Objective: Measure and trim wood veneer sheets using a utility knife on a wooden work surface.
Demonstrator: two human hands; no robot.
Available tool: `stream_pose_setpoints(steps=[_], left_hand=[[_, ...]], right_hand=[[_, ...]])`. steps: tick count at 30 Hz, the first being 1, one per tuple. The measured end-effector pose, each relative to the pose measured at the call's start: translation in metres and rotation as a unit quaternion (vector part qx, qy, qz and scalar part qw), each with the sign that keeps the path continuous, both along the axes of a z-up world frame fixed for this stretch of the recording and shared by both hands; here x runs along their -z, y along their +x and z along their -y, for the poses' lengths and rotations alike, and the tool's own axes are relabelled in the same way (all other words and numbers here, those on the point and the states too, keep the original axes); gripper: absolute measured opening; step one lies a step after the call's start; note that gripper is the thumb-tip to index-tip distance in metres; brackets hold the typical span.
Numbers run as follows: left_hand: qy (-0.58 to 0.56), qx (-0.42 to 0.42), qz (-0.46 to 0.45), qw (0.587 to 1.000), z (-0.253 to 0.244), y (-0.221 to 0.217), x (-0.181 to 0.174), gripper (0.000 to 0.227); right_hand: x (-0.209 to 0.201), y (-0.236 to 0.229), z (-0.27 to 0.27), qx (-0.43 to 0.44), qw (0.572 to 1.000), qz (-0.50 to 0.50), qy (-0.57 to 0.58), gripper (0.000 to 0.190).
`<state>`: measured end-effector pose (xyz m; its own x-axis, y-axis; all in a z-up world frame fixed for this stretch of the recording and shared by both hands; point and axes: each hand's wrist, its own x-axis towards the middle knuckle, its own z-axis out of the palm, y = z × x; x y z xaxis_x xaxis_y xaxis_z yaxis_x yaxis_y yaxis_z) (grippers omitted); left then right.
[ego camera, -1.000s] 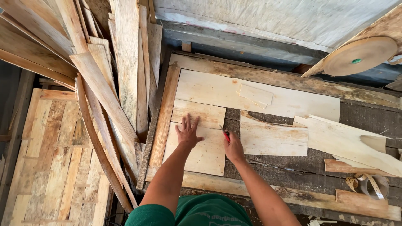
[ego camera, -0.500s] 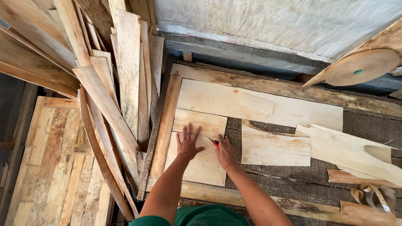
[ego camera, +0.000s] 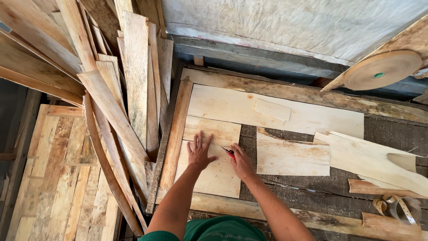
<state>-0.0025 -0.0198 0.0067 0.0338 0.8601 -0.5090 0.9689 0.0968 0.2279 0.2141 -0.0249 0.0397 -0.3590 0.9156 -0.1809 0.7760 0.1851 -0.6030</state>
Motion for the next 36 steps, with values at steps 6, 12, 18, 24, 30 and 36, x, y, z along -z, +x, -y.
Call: stream_pose_setpoints(steps=[6,12,18,24,30,36], left_hand=[[-0.001,0.004,-0.003,1.0,-0.001,0.001,0.001,0.125],[0.0,0.005,0.002,1.0,0.001,0.001,0.001,0.126],[0.001,0.004,-0.002,1.0,-0.001,0.002,0.001,0.127],[-0.011,0.008,-0.008,1.0,-0.004,0.003,-0.003,0.128],[-0.021,0.014,-0.018,1.0,-0.007,0.0,-0.006,0.128],[-0.033,0.018,-0.025,0.999,-0.007,0.001,-0.009,0.126]], right_hand=[[0.014,0.005,0.004,0.05,0.998,-0.029,0.018,0.055],[0.034,0.01,0.011,0.051,0.997,-0.011,0.061,0.057],[0.025,0.009,0.009,0.039,0.998,-0.012,0.057,0.06],[0.016,0.008,0.007,0.044,0.998,0.004,0.033,0.061],[0.026,0.007,-0.005,-0.007,0.994,0.109,0.011,0.063],[0.017,0.0,-0.008,-0.025,0.98,0.187,-0.062,0.066]])
